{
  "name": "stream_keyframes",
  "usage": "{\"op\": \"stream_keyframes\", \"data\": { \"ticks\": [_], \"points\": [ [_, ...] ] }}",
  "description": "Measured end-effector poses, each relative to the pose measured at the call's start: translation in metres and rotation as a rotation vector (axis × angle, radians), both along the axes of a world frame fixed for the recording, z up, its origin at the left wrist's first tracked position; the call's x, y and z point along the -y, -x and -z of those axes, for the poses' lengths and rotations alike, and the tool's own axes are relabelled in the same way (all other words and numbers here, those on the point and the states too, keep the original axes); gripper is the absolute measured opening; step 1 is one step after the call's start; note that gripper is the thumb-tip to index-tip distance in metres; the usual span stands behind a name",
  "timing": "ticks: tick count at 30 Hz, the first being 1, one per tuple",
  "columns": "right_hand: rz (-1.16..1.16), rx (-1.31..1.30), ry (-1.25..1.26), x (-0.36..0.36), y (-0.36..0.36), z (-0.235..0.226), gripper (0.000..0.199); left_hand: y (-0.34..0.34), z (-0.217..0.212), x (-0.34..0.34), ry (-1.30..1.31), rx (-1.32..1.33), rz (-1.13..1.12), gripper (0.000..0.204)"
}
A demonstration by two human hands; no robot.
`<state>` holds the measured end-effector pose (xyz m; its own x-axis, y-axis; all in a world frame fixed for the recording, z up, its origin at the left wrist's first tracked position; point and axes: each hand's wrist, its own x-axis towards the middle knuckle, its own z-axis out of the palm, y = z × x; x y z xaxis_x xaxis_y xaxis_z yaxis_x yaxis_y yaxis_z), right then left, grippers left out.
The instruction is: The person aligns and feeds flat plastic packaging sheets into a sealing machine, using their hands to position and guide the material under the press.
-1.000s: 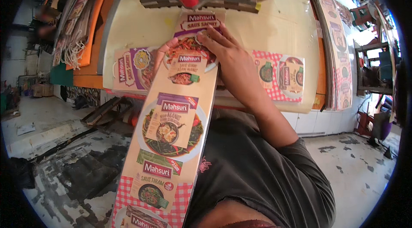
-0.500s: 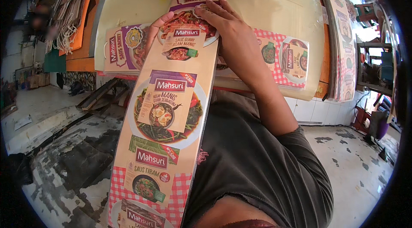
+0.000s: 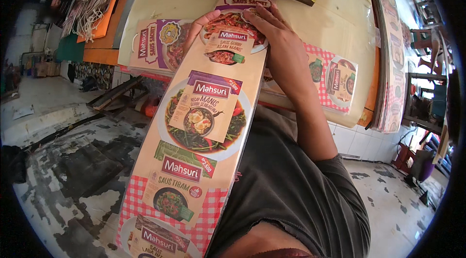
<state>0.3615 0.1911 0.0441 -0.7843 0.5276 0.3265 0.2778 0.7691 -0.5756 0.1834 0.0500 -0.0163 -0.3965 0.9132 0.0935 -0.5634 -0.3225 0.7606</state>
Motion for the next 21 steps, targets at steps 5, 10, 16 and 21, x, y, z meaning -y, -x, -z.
{"op": "stream_keyframes", "data": {
  "ticks": [5, 10, 16, 21],
  "points": [
    [0.007, 0.001, 0.009, -0.001, -0.001, 0.001, 0.054, -0.002, 0.002, -0.003, 0.039, -0.020, -0.004, 0.051],
    [0.005, -0.014, 0.002, 0.001, -0.001, 0.003, 0.054, 0.002, 0.012, -0.003, -0.094, 0.034, 0.053, 0.052],
    [-0.004, -0.006, 0.004, 0.000, -0.003, -0.002, 0.055, -0.001, 0.003, 0.000, 0.012, -0.010, 0.003, 0.051],
    [0.023, -0.008, -0.050, 0.001, -0.001, 0.004, 0.051, 0.001, 0.000, -0.005, 0.108, -0.045, -0.020, 0.046]
  ]
}}
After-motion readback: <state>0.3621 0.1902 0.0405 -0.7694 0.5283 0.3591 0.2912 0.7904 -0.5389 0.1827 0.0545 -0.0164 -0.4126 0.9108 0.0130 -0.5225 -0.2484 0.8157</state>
